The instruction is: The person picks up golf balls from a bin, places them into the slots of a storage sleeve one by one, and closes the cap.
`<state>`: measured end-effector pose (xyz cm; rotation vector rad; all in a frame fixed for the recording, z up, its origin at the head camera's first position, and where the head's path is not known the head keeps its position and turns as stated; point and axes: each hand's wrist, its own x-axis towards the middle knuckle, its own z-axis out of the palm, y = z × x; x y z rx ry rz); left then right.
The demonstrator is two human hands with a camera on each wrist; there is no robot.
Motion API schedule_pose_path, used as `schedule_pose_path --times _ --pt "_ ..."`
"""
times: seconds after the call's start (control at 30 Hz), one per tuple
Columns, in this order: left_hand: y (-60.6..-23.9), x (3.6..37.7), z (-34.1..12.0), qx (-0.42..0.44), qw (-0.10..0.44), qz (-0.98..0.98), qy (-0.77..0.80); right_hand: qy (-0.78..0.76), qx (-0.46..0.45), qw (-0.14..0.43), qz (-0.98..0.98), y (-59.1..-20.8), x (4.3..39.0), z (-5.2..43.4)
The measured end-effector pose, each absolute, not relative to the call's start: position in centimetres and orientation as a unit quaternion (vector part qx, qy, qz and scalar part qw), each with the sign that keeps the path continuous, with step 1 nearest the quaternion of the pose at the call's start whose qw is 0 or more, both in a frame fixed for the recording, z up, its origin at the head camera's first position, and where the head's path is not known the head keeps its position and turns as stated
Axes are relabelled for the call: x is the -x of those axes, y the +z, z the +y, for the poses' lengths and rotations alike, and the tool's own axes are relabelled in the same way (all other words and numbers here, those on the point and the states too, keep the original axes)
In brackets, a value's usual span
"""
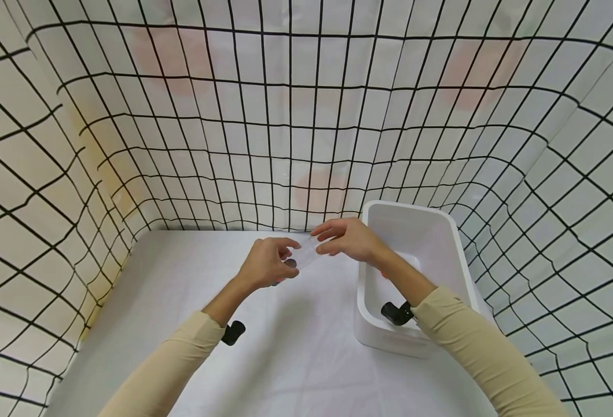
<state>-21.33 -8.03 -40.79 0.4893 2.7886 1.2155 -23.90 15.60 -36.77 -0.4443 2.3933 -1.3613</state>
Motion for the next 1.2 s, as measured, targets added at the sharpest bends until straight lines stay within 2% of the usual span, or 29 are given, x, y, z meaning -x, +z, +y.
schedule_pose_path --times 0.33,0.73,0.97,1.2 --pt "-41.0 21.4 -8.5 -0.151 0.033 0.905 0.396 -0.493 0.155 0.153 0.842 -36.8 24.1 15.9" --pt "-41.6 21.2 -9.9 -0.142 0.012 0.910 0.390 -0.461 0.107 0.084 0.877 -36.3 26.0 20.6" --pt "-42.1 21.2 -10.9 -0.132 0.024 0.907 0.399 -0.467 0.048 0.067 0.880 -37.4 27.4 24.4" --pt "-42.3 21.3 -10.8 -0.134 0.009 0.909 0.394 -0.471 0.008 0.072 0.879 -40.2 28.5 27.0"
